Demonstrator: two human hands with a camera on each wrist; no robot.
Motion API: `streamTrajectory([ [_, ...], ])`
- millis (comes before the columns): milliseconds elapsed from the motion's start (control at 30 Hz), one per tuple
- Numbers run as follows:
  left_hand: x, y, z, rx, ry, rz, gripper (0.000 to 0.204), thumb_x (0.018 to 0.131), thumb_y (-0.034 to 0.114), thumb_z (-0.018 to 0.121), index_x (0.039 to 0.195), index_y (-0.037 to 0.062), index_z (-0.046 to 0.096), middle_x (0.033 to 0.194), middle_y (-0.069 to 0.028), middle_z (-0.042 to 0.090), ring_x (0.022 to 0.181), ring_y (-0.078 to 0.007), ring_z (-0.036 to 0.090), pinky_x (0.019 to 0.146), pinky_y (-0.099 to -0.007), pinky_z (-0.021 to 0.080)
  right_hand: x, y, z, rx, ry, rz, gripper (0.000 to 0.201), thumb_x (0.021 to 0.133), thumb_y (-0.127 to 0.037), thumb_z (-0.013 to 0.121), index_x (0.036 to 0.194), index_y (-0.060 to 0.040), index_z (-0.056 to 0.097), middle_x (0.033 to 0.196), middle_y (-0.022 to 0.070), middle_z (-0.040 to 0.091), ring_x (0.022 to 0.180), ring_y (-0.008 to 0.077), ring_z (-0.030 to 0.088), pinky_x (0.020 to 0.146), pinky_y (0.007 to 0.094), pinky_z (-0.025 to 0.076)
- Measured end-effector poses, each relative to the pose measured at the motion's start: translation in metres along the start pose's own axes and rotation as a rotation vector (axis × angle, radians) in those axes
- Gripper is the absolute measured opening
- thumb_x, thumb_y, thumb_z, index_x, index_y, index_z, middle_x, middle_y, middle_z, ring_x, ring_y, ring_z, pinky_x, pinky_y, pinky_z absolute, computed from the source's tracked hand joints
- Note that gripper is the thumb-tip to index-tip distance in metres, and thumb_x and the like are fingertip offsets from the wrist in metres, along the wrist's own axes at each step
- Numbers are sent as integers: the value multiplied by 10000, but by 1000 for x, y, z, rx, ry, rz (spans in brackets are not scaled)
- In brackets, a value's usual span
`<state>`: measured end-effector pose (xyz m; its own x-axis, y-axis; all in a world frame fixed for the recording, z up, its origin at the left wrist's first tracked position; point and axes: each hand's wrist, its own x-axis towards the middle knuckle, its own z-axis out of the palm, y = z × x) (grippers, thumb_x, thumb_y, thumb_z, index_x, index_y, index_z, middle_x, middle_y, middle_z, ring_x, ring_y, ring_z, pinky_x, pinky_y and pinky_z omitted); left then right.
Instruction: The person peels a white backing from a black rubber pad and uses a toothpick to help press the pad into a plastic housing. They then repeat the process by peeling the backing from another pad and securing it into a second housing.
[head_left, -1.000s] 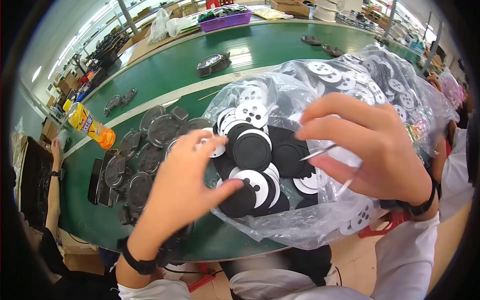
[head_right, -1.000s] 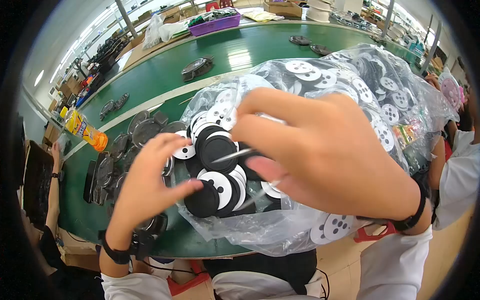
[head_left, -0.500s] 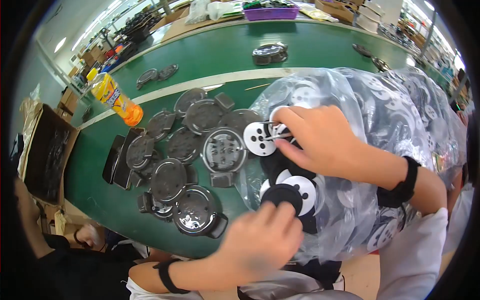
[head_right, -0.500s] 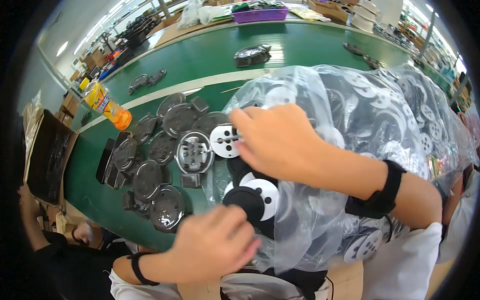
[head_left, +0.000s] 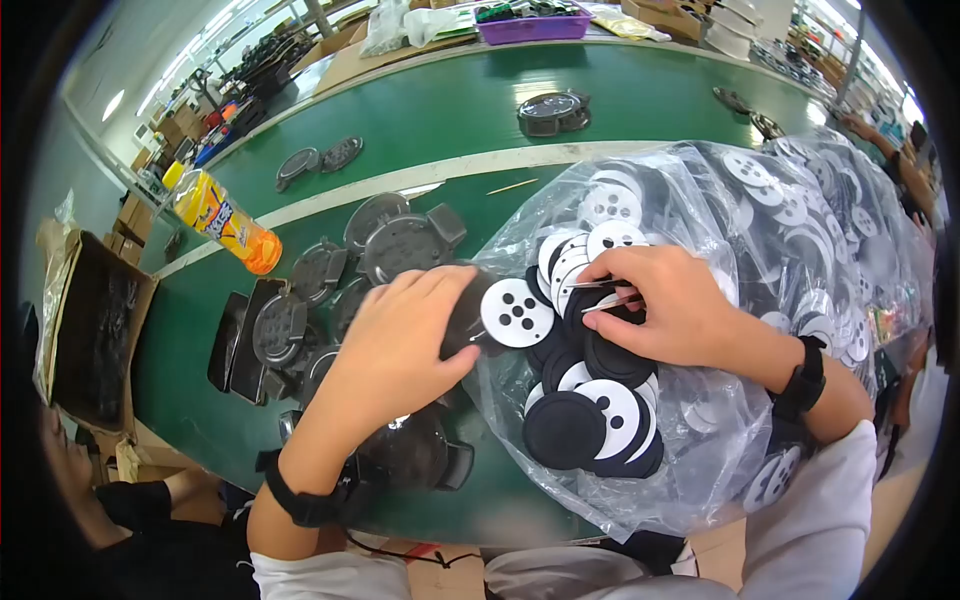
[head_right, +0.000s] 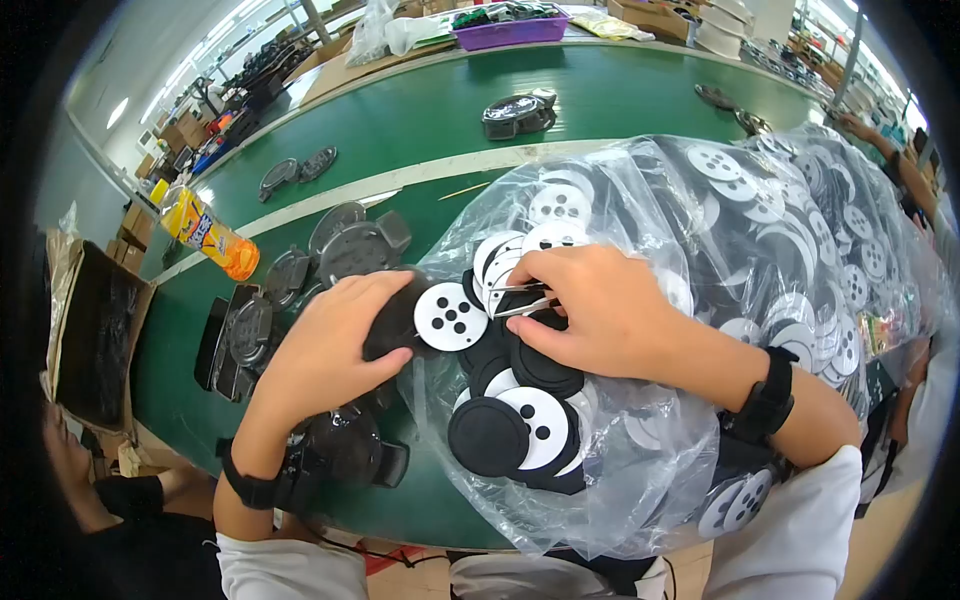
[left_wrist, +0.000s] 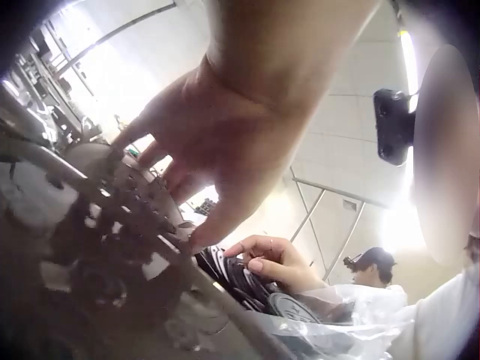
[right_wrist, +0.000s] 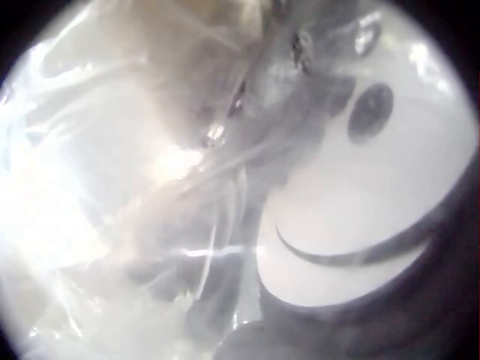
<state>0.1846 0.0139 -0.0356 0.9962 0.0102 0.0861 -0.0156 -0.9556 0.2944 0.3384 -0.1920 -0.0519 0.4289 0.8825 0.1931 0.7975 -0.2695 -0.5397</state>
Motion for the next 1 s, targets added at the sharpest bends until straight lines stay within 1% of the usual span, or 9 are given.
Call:
streamTrajectory([
  [167, -9, 4, -6, 316, 25, -157, 505, 669, 194, 689, 1116, 26, 526, 1135, -117, 541, 1055, -309, 487, 898, -382, 383, -3, 4, -14, 3, -70, -130, 295, 702, -197, 679, 949, -57, 599, 879, 92, 598, 760, 250, 602, 652, 342, 471],
  [300, -2, 23, -23, 157, 186, -127, 521, 630, 134, 719, 1102, 22, 532, 1121, -121, 543, 1038, -305, 502, 881, -372, 403, -5, 5, -19, 5, -99, -147, 291, 701, -145, 680, 967, -62, 594, 926, 82, 558, 789, 270, 578, 684, 343, 464],
  [467, 9, 38, -12, -59, 107, 70, 513, 636, 97, 716, 1109, 24, 531, 1057, -137, 555, 997, -314, 520, 883, -368, 408, -4, 2, -20, 74, -66, -156, 316, 712, -134, 674, 995, -34, 578, 883, 86, 548, 745, 238, 551, 667, 318, 452],
  [600, 29, 21, 17, 137, -21, -83, 484, 638, 96, 716, 1083, 21, 540, 954, -149, 545, 915, -334, 515, 878, -383, 406, -5, -9, -21, 276, -45, -144, 370, 761, -79, 614, 1117, -19, 534, 819, 66, 505, 704, 162, 488, 611, 272, 422],
  [700, 30, 20, 9, 79, 116, 20, 397, 680, 52, 682, 1045, -3, 537, 825, -103, 526, 794, -261, 538, 822, -344, 442, -7, -13, -18, 338, 23, -264, 350, 800, -81, 581, 1131, 2, 505, 790, 81, 522, 679, 256, 519, 645, 346, 428],
  [767, 28, 22, -4, -358, 191, -257, 302, 739, -3, 623, 1026, -17, 532, 845, -58, 548, 790, -146, 558, 751, -274, 469, -6, -13, -20, 309, 65, -313, 390, 797, -68, 589, 1168, -7, 486, 766, 66, 509, 607, 235, 500, 599, 332, 435],
  [800, 27, 27, -8, -734, 294, -273, 227, 784, -43, 559, 1008, -35, 526, 887, -39, 560, 822, -78, 550, 703, -230, 476, -7, -14, -21, 296, 105, -313, 399, 788, -69, 604, 1166, -10, 488, 766, 63, 514, 584, 220, 499, 563, 317, 432],
  [933, 19, 44, -14, -1235, 473, -193, 164, 851, 36, 521, 1000, -26, 494, 902, -91, 573, 813, -133, 584, 742, -299, 503, -10, -26, -30, 227, 226, -342, 433, 755, -73, 654, 1157, -25, 500, 724, 57, 517, 529, 188, 490, 472, 278, 411],
  [1000, 15, 62, -7, -1636, 519, -175, 157, 874, 46, 476, 1007, -10, 416, 969, -138, 566, 902, -223, 604, 782, -377, 515, -12, -30, -33, 220, 277, -390, 420, 753, -74, 657, 1144, -25, 511, 694, 56, 514, 535, 182, 508, 469, 273, 408],
])
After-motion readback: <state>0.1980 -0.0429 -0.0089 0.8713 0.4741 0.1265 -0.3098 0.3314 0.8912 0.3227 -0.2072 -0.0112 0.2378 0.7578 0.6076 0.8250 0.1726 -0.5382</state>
